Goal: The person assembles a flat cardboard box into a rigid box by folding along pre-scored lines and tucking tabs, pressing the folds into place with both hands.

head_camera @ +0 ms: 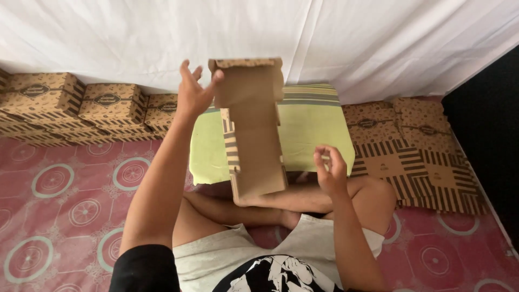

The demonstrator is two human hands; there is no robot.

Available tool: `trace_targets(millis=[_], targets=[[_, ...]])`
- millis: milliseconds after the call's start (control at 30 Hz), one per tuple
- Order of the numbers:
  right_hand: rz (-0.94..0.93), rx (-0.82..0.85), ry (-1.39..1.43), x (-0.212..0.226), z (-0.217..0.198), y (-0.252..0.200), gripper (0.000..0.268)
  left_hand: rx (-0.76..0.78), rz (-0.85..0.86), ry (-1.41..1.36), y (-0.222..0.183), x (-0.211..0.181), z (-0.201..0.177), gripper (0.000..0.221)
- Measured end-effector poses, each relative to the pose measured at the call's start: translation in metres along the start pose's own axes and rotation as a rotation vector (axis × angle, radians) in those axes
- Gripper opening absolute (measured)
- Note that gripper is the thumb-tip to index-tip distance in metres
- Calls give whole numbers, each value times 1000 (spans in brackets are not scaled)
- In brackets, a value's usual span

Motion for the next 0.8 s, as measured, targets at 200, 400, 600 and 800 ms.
trace_targets(millis=[200, 400, 600, 800], targets=[[-76, -86, -227, -26, 4, -57, 24, 91, 112, 253, -104, 8, 21, 86], [-258, -57, -425, -48, 40, -104, 60, -41, 111, 70, -246, 28, 72, 104], [-444, 74, -590, -28, 64, -76, 61, -208, 457, 492, -276, 37, 119, 46], [-461, 65, -650, -33, 71, -65, 38, -159, 612, 574, -263, 36, 132, 20]])
Point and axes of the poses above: each hand's wrist, its own y-axis towards the middle knuckle, its own z-axis out of the palm, x = y × z, the point moved 2 cm from there along y, towards the middle knuckle, and after that the axes turned 14 degrees about x, right-handed, at the moved point
